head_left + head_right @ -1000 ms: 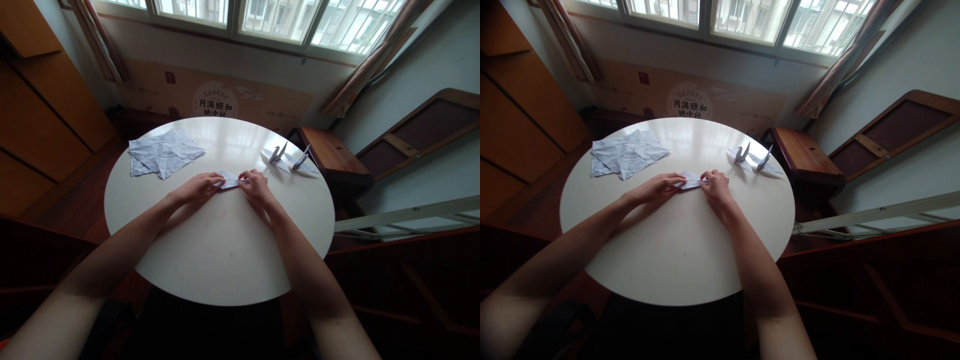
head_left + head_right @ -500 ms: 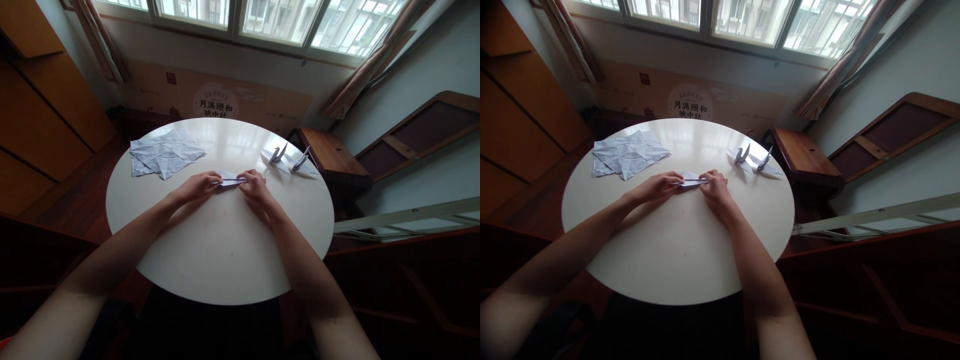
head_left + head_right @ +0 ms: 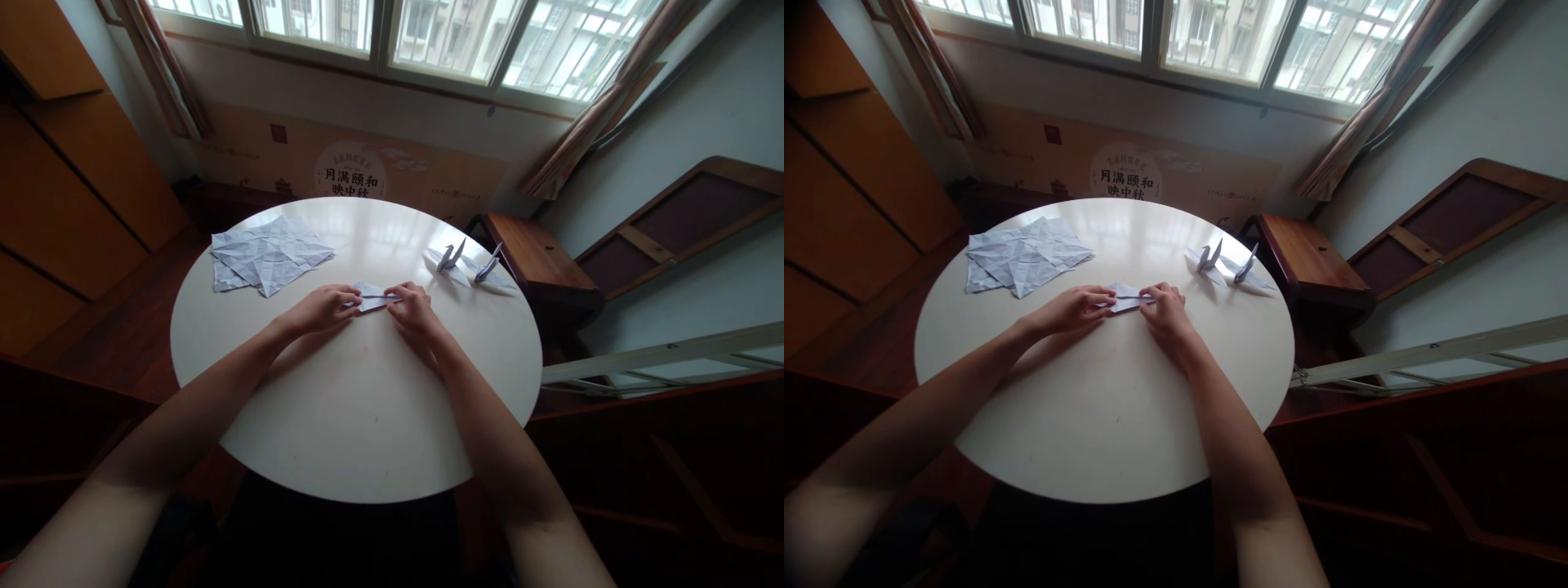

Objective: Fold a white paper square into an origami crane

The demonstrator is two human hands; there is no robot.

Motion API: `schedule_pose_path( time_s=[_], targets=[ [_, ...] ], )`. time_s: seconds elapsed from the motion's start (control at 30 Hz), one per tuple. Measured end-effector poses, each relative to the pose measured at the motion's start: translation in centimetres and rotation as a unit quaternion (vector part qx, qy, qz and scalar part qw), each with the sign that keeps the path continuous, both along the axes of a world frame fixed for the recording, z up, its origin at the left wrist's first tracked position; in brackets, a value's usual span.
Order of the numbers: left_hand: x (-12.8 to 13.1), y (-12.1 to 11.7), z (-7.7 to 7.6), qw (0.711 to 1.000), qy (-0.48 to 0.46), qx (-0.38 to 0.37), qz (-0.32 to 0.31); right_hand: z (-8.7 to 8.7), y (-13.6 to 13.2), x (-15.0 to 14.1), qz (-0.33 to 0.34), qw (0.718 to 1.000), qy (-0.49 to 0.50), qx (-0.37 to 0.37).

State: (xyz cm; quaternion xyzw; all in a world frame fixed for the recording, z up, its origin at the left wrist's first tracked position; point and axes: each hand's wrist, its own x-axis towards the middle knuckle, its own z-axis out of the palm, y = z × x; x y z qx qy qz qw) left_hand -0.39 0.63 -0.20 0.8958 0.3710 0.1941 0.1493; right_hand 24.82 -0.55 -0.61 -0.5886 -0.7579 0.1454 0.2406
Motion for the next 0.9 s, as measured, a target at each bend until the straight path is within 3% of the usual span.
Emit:
schedule_pose_path(
  time_s=[0.1, 0.2, 0.37, 0.57, 0.7, 0.9],
  targets=[
    [-0.04, 0.06, -0.05, 1.000, 0.019, 0.020, -0.004, 0.13, -0.02, -0.05, -0.001, 1.000, -0.009, 0.001],
    [-0.11, -0.10, 0.03, 0.997, 0.054, 0.048, 0.031, 0.37, 0.01, -0.05, 0.006, 1.000, -0.011, -0.003],
    [-0.10, -0.32, 0.31, 0.991, 0.087, 0.024, 0.096, 0.29, 0.15, -0.02, 0.108, 0.993, 0.043, 0.005],
    [-0.11, -0.22, 0.54, 0.998, 0.046, -0.019, 0.033, -0.37, 0.46, 0.03, 0.103, 0.986, 0.097, 0.093],
    [-0.11, -0.26, 0.43, 0.999, 0.011, -0.037, -0.007, -0.25, 0.26, 0.11, 0.104, 0.988, 0.078, 0.083],
    [-0.09, -0.34, 0.29, 0.999, 0.008, -0.039, -0.001, 0.14, -0.13, -0.21, 0.116, 0.991, 0.052, 0.042]
  ],
)
